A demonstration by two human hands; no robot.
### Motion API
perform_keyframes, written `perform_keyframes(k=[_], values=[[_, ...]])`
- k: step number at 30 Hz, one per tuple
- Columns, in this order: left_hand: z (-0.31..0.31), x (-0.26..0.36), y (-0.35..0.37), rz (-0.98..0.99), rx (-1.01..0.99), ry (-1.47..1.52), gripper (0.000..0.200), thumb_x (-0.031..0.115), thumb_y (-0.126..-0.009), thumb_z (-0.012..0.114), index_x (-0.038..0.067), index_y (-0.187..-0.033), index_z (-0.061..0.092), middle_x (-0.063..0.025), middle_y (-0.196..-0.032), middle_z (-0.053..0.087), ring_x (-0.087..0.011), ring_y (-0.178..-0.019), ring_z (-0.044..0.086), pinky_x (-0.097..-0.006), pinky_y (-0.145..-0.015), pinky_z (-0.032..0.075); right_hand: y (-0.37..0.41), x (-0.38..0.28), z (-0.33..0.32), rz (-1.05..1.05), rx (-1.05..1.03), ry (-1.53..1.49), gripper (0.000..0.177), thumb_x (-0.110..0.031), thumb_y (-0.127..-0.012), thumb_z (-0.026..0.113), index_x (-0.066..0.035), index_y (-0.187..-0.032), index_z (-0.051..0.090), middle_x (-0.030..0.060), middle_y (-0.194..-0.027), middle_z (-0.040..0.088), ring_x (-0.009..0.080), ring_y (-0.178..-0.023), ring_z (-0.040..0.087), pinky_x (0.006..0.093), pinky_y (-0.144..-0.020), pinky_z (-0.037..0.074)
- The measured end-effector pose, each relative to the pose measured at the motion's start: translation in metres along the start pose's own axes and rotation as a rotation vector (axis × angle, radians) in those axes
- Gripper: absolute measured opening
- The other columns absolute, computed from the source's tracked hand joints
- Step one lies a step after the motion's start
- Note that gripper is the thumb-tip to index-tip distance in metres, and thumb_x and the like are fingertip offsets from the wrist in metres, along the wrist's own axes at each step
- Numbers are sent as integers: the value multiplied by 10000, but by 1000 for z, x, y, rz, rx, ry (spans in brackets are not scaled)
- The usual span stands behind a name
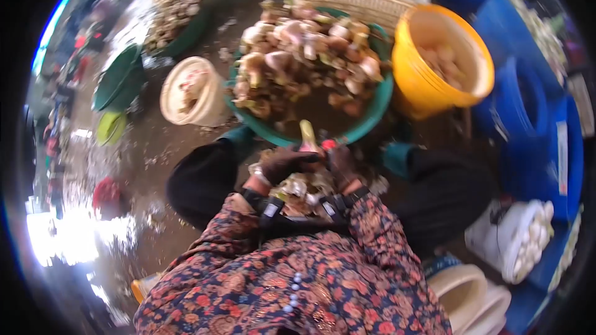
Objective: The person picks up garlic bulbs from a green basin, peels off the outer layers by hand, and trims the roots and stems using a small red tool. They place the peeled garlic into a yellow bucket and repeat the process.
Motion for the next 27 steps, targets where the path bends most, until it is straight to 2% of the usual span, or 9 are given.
perform_keyframes(k=[2,5,7,11,14,16,21,26,27], values=[[6,16,5,127,4,-137,489,222,-752,730,2,-1139,528,-68,-1067,599,-142,-921,598,-258,-811,483,0,-10,3,-113,-17,-92,222,-209,-825,531,-13,-827,636,50,-796,642,91,-739,561,313,-676,454],[3,27,5,277,76,-407,519,246,-699,765,13,-1111,552,-91,-1047,598,-175,-934,585,-288,-812,472,21,-55,5,-318,82,252,234,-257,-795,588,-32,-807,652,118,-712,645,232,-675,624,355,-622,470],[13,51,18,498,245,-1161,513,266,-630,768,33,-1046,580,-120,-963,603,-251,-925,566,-333,-792,461,33,-77,5,-368,146,573,264,-310,-793,607,-51,-803,656,188,-699,608,377,-693,600,406,-581,467],[4,54,21,439,255,-1164,586,254,-574,778,67,-1095,583,-168,-929,582,-313,-962,527,-374,-824,442,26,-68,9,-302,56,637,267,-292,-788,629,-26,-781,644,172,-690,625,327,-614,611,405,-568,454],[3,59,23,451,105,-1072,623,238,-608,797,17,-1142,566,-95,-946,600,-223,-900,564,-337,-822,434,17,-49,11,-302,-104,243,254,-281,-800,647,-27,-796,646,105,-700,646,217,-568,584,372,-537,443],[0,47,24,189,-113,-399,682,211,-626,789,-19,-1204,511,-51,-1029,595,-165,-936,551,-303,-841,426,24,-34,26,61,-349,-251,275,-289,-869,588,-17,-845,624,-10,-688,576,125,-546,505,300,-497,403],[3,43,17,298,1,-148,723,202,-677,766,-49,-1262,426,-68,-1153,550,-141,-1035,519,-281,-918,401,28,-43,26,150,-264,-435,466,-514,-895,428,-94,-989,605,27,-807,628,135,-677,603,264,-611,496],[20,36,6,362,47,-346,901,227,-594,837,-33,-1313,360,-121,-1235,494,-204,-1136,473,-338,-980,366,36,-51,42,201,-347,-838,433,-479,-908,438,-82,-992,589,29,-820,611,134,-720,586,266,-655,484],[2,56,17,571,337,-695,935,262,-570,844,-25,-1315,358,-150,-1263,463,-249,-1174,436,-364,-1000,342,33,-51,40,155,-366,-746,422,-465,-905,453,-79,-1005,590,19,-802,602,132,-694,572,264,-643,473]])
Point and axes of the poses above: each hand's wrist, its own y-axis away from the middle knuckle, its own z-axis out of the palm, x = y × z, the point moved 9 cm from there along -y, towards the middle knuckle
